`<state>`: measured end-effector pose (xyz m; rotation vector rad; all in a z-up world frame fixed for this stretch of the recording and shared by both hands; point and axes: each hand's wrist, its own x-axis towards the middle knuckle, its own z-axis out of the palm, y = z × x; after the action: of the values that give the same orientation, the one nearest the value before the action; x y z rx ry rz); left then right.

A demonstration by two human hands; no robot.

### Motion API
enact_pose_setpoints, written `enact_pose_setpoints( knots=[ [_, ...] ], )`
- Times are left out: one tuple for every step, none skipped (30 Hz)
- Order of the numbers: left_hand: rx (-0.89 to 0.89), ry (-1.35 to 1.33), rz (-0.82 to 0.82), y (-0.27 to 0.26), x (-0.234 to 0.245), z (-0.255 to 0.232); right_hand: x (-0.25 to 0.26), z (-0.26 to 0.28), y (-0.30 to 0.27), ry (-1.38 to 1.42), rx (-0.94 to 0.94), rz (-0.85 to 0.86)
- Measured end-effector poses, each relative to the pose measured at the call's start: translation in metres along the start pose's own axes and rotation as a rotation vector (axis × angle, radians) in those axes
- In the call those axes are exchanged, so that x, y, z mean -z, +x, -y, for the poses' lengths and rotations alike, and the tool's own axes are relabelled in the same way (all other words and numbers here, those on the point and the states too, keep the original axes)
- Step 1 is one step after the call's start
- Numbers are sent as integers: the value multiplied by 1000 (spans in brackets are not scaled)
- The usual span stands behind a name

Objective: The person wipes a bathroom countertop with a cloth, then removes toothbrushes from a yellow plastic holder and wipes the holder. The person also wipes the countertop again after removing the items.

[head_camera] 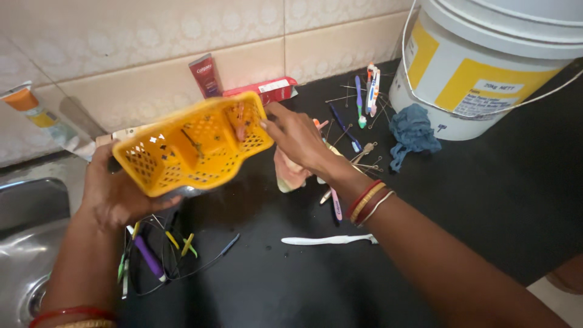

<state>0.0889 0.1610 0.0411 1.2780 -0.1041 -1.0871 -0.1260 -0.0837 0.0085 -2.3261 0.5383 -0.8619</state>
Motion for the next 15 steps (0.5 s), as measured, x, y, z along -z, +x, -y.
enact_pose_setpoints(
  knots=[
    [27,-27,23,-1,0,2,-3,-9,-2,44,-38,29],
    [6,-6,25,-1,0,6,-8,-21,-5,88,-77,58],
    [-15,15,27,1,1,10,-13,-34,-5,70,-97,87],
    [-34,36,27,2,4,15,-21,-48,-5,53,-119,118],
    [-72,27,47,3,7,19,-28,-63,-4,35,-140,149],
    [-111,18,71,6,8,24,-35,-76,-1,157,-136,151],
    [-150,9,94,8,9,29,-42,-88,3,279,-132,152],
    [-193,48,110,10,10,34,-45,-99,4,400,-127,153],
    [-236,88,126,11,11,40,-45,-108,3,540,-270,169],
    [-282,130,139,12,13,44,-46,-112,3,683,-411,183],
    [-327,160,154,14,14,45,-47,-113,4,824,-553,196],
    [-369,188,173,17,13,48,-44,-112,2,700,-500,175],
    [-412,216,192,20,13,51,-40,-109,-1,577,-447,154],
    [-416,270,186,24,12,54,-37,-103,-4,453,-394,132],
    [-421,324,179,28,11,56,-31,-96,-6,396,-363,112]
  ],
)
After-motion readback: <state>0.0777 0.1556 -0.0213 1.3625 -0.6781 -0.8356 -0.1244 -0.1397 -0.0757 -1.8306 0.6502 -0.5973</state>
